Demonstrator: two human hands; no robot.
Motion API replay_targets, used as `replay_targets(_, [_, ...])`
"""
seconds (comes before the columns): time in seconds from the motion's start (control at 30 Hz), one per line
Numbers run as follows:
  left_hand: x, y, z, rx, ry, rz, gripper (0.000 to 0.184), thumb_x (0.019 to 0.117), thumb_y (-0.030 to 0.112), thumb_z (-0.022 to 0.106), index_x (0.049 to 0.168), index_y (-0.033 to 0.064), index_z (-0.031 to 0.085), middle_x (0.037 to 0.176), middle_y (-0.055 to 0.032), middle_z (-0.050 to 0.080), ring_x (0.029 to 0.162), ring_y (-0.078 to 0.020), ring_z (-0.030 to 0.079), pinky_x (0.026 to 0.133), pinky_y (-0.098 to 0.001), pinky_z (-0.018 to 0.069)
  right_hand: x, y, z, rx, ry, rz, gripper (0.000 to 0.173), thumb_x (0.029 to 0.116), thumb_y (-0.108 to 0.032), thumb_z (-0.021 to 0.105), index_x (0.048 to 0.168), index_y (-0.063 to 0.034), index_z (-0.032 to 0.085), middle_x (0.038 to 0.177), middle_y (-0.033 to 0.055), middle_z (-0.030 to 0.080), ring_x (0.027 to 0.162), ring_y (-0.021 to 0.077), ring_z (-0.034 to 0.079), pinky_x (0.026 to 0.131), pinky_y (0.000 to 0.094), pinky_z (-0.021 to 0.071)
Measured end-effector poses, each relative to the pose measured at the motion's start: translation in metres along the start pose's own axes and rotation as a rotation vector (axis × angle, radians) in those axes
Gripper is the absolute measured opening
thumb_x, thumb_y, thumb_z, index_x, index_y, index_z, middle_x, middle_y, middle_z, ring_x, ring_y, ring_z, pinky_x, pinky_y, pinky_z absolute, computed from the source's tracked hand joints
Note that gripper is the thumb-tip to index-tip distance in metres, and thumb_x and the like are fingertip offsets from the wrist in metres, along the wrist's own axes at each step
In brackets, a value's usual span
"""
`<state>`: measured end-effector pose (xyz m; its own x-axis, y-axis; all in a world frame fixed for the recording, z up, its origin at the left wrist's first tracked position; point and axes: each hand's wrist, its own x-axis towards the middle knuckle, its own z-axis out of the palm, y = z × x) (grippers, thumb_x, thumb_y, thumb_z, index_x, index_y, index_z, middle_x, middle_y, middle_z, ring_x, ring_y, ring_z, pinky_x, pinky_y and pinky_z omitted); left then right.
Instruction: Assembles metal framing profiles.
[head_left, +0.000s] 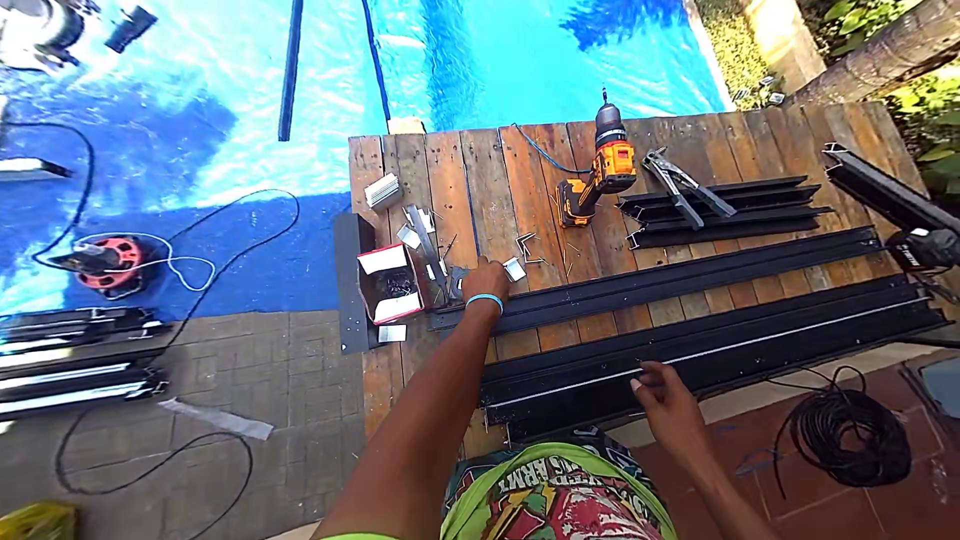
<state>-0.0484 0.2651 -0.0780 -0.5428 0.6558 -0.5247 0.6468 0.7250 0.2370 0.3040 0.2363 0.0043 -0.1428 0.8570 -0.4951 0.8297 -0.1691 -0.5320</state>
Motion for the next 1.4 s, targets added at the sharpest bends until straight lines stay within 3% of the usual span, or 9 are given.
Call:
replay_targets(0.1, [-0.013,-0.012,-0.011,-0.193,0.057,0.016,0.029,0.0964,0.029,0.061,0.104,0.0028,0.071,0.114,-0.0205,0.069,0.102,-0.0408,0.069,0.083,-0.0647,0.0545,0.001,0.003,-0.010,0.019,-0.014,-0.012,0.034,0.0995,-0.023,0.065,0.131,-0.0109,0.063,0.109,0.0060,0.071,0.086,0.0176,0.071,0.077,0.0402,0.0610])
replay_targets(0.23, [-0.076,-0.050,-0.017,-0.592,0.119,-0.043,0.021,0.0844,0.021,0.078,0.089,0.0034,0.067,0.079,-0.0140,0.069,0.074,-0.0328,0.069,0.069,-0.0584,0.0552,0.027,-0.004,-0.015,-0.041,-0.162,-0.122,0.031,0.1009,-0.021,0.066,0.130,-0.0111,0.063,0.106,0.0063,0.071,0.083,0.0195,0.071,0.075,0.0445,0.0616])
replay_targets(0.37, [-0.141,-0.098,0.011,-0.857,-0.034,-0.317,0.022,0.0895,0.001,0.076,0.095,-0.0002,0.055,0.080,-0.0165,0.072,0.064,-0.0293,0.074,0.062,-0.0456,0.0645,0.071,-0.026,-0.003,-0.144,-0.313,-0.300,0.029,0.1015,-0.024,0.066,0.128,-0.0133,0.065,0.102,0.0036,0.070,0.080,0.0176,0.069,0.074,0.0442,0.0605])
replay_targets(0.53, [-0.198,-0.126,0.060,-0.742,0.022,-0.607,0.026,0.0944,0.004,0.068,0.120,0.0026,0.064,0.085,-0.0138,0.075,0.072,-0.0261,0.076,0.070,-0.0467,0.0650,0.097,-0.059,0.010,-0.273,-0.530,-0.482,0.027,0.1021,-0.024,0.064,0.127,-0.0151,0.065,0.103,0.0029,0.071,0.087,0.0176,0.070,0.080,0.0454,0.0609])
replay_targets(0.8, [-0.225,-0.119,0.096,-0.601,0.226,-0.824,0.025,0.0998,0.030,0.068,0.097,0.0064,0.074,0.086,-0.0134,0.075,0.079,-0.0318,0.074,0.078,-0.0595,0.0589,0.116,-0.051,0.013,-0.261,-0.555,-0.569,0.031,0.1012,-0.024,0.066,0.130,-0.0131,0.063,0.106,0.0057,0.070,0.089,0.0199,0.071,0.080,0.0465,0.0611])
replay_targets(0.97, [-0.205,-0.110,0.096,-0.494,0.297,-0.861,0.022,0.0925,0.023,0.072,0.095,0.0010,0.069,0.090,-0.0228,0.070,0.090,-0.0430,0.069,0.080,-0.0653,0.0523,0.165,-0.086,-0.011,-0.158,-0.315,-0.497,0.037,0.1022,-0.025,0.066,0.134,-0.0074,0.060,0.112,0.0140,0.070,0.091,0.0298,0.070,0.081,0.0549,0.0572])
replay_targets(1.13, [-0.183,-0.112,0.101,-0.474,0.206,-0.777,0.022,0.0920,0.023,0.073,0.100,0.0038,0.066,0.090,-0.0207,0.070,0.089,-0.0408,0.069,0.080,-0.0633,0.0531,0.150,-0.088,-0.013,-0.284,-0.396,-0.732,0.029,0.1002,-0.022,0.068,0.127,-0.0111,0.064,0.100,0.0058,0.070,0.081,0.0214,0.069,0.073,0.0497,0.0595])
replay_targets(1.3, [-0.183,-0.110,0.095,-0.582,0.327,-0.830,0.018,0.0958,0.022,0.068,0.098,0.0043,0.065,0.086,-0.0194,0.069,0.084,-0.0399,0.068,0.075,-0.0623,0.0530,0.123,-0.021,0.030,-0.672,-0.539,-0.823,0.041,0.1010,-0.042,0.061,0.136,-0.0196,0.066,0.128,0.0066,0.068,0.119,0.0273,0.064,0.100,0.0545,0.0507])
replay_targets(1.4, [-0.177,-0.117,0.091,-0.705,0.326,-0.814,0.019,0.0969,0.021,0.068,0.102,0.0030,0.063,0.084,-0.0174,0.071,0.076,-0.0342,0.071,0.071,-0.0575,0.0585,0.124,0.003,0.049,-0.818,-0.506,-0.812,0.049,0.1026,-0.050,0.055,0.140,-0.0208,0.063,0.136,0.0102,0.062,0.129,0.0344,0.055,0.103,0.0573,0.0447])
